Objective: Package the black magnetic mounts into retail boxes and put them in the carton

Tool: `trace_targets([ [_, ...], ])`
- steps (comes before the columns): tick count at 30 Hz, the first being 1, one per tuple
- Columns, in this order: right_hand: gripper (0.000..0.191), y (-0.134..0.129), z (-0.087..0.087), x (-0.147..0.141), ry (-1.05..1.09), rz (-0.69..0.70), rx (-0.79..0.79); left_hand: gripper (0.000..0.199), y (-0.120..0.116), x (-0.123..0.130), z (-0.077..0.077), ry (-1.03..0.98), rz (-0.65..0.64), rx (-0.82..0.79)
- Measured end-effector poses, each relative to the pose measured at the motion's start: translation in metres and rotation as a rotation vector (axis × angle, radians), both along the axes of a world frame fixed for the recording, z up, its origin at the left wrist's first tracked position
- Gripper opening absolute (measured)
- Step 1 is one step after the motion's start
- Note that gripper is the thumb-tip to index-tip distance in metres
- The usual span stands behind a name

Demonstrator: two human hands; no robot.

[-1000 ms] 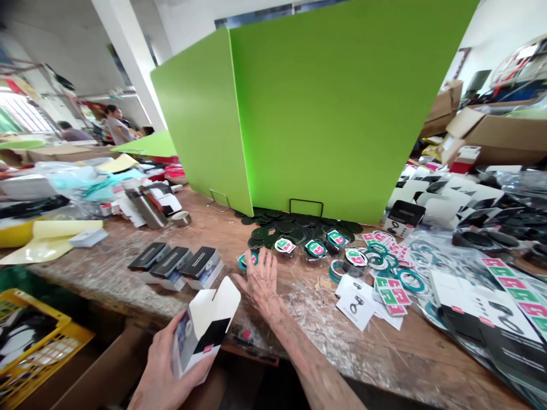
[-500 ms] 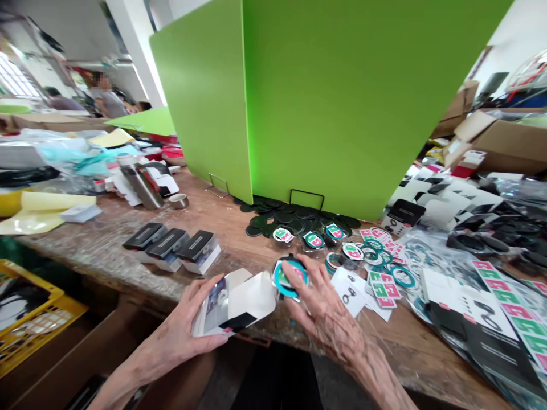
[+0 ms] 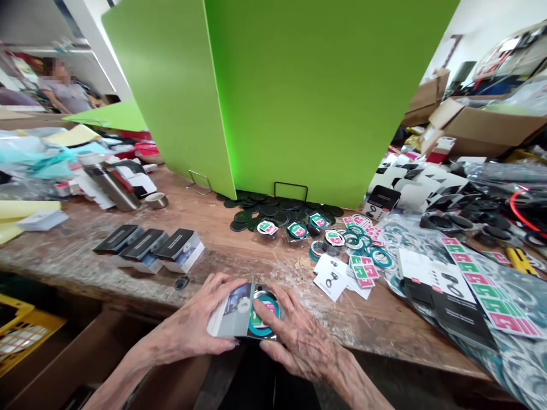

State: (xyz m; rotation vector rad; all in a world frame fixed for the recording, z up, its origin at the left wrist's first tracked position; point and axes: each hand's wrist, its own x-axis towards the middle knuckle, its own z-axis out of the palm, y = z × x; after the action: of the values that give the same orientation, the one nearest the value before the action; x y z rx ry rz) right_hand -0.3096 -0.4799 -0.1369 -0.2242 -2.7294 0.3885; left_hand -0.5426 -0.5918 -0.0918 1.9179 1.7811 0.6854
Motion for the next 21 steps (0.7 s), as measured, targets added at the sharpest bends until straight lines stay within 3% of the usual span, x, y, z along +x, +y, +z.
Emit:
trace_targets([
  [4,0.051,-0.007,-0.004,-0.008,0.085,-0.106,-0.092,0.082,0.003,0.008,-0.007,0.001,0.05,0.074],
  [7,0.039,-0.013,0.003,-0.013,0.268,-0.346,-0.146,0.082,0.009,0.016,-0.015,-0.047,0.124,0.165],
  [9,0.034,-0.014,0.012,-0.017,0.352,-0.461,-0.091,0.081,0.018,0.027,-0.026,-0.078,0.219,0.27],
  [15,0.023,-0.003,0.034,-0.032,0.25,-0.339,0.14,0.081,0.055,0.067,-0.079,-0.205,0.533,0.598],
  [18,0.021,-0.004,0.028,-0.04,0.236,-0.272,0.154,0.081,0.049,0.06,-0.086,-0.41,0.512,0.495],
  [21,0.022,-0.016,0.023,-0.044,0.28,-0.208,0.158,0.084,0.035,0.032,-0.072,-0.674,0.269,0.18],
])
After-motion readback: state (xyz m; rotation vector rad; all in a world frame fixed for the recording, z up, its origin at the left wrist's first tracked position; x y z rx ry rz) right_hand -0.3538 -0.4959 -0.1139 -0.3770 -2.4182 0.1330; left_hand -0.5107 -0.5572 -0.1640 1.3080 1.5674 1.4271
